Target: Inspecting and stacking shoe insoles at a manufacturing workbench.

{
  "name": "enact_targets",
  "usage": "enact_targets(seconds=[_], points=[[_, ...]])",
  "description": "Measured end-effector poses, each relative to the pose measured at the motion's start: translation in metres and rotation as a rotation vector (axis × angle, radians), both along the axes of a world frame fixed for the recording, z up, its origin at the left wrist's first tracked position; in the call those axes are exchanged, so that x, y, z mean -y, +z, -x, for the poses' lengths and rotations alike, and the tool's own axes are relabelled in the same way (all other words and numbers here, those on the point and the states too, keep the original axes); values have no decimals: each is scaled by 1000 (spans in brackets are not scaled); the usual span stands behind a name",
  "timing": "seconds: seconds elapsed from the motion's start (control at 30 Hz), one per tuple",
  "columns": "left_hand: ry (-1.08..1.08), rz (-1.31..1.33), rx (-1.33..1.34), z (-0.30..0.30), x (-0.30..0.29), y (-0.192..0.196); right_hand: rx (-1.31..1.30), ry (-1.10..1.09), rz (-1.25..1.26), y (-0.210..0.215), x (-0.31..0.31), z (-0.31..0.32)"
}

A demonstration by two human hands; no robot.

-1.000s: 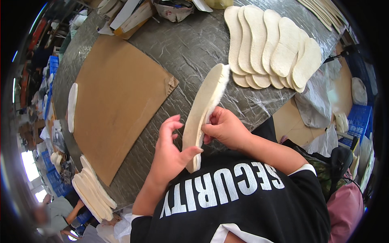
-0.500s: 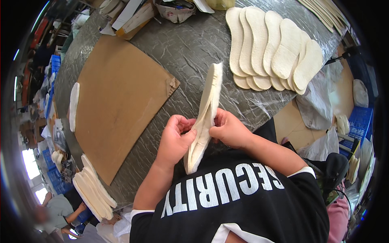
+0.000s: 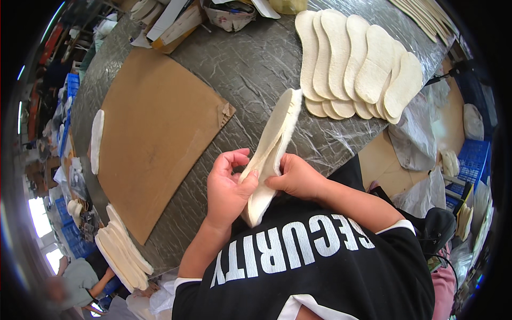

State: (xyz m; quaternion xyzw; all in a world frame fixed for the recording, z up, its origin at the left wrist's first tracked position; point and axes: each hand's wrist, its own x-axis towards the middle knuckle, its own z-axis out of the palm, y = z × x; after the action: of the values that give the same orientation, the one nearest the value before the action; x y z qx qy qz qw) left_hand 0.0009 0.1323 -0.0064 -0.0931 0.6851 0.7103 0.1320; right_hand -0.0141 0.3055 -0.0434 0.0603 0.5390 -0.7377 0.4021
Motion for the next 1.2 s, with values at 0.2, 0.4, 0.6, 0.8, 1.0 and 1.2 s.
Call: enact_targets(seconds=[0.2, 0.4, 0.6, 0.8, 1.0, 1.2], points=[[-68, 497, -273, 2, 8, 3, -22, 91, -169, -7, -6, 1], [-186, 351, -184, -3, 13, -4, -170, -25, -40, -23, 2, -14], [-149, 646, -396, 3, 5, 16, -382, -101, -77, -11, 8, -14], [69, 296, -264, 7, -3, 18, -543, -193, -105, 21, 2, 11], [-247, 859, -573, 11, -3, 34, -791, 311, -376, 54, -60, 47], [-551, 889, -1119, 48, -20, 67, -861, 799, -361, 75, -92, 68]])
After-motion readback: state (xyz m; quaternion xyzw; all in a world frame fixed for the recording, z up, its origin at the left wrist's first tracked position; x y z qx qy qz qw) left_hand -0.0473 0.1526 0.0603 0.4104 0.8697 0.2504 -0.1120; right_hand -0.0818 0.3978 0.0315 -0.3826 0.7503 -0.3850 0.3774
